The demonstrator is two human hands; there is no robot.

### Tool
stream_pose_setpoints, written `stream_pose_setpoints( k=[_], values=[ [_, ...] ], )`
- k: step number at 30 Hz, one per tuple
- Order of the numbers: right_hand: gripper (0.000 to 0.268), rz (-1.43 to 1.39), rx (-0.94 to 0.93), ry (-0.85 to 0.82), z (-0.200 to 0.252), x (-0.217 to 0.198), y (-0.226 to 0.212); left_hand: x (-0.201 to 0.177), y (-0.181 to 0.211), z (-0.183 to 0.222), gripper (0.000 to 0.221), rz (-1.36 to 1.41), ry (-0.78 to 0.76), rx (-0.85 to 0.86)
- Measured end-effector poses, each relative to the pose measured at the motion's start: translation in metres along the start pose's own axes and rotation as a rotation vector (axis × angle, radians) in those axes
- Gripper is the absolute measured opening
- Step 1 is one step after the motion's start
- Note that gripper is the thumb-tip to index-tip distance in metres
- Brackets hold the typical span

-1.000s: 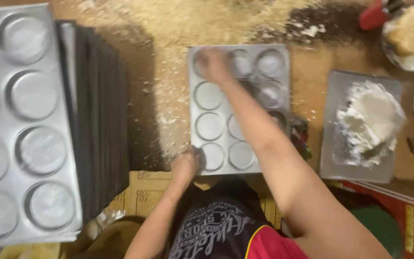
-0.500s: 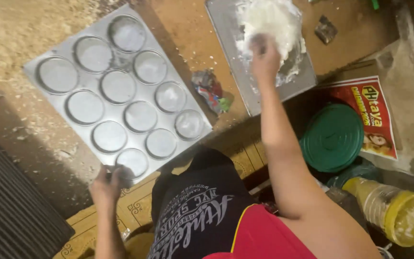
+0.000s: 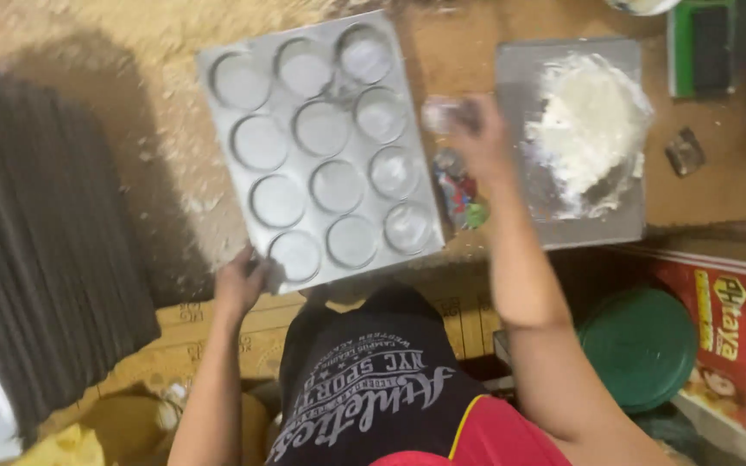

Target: Greasing individual cups in metal baking trays using a cloth or sponge in a bakery production area.

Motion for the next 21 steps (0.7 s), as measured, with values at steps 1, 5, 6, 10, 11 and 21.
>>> stream_pose_setpoints(
  k=[1,5,6,10,11,21],
  values=[
    [0.032,0.084,-0.104,-0.027,-0.003,0.039,-0.029,0.006,-0.010,-0.007,0.056,-0.042,0.006,0.025],
    [0.024,0.357,-0.037,-0.365,-0.016,0.194,-0.053,0.004,-0.010,-0.011,0.050,-0.091,-0.032,0.047],
    [0.024,0.360,-0.050,-0.376,-0.019,0.193,-0.066,0.012,-0.016,-0.015,0.050,-0.079,-0.023,0.041],
    [0.031,0.692,-0.200,-0.494,-0.040,0.212,-0.085,0.008,-0.016,-0.029,0.054,0.000,-0.039,0.014],
    [0.028,0.677,-0.229,-0.403,-0.039,0.213,-0.078,0.005,-0.013,-0.025,0.055,0.010,-0.064,0.023],
    [0.033,0.512,-0.040,-0.589,0.000,0.293,-0.109,-0.017,0.005,0.012,0.044,0.013,-0.143,0.010]
  ],
)
Point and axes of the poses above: each hand's wrist, its own z-axis away from the middle knuckle, its own x-axis out of the palm, y = z × x, the point moved 4 cm from there along -z, towards the middle knuckle, and after that the axes turned 2 degrees about -z, right-handed, at the moved point
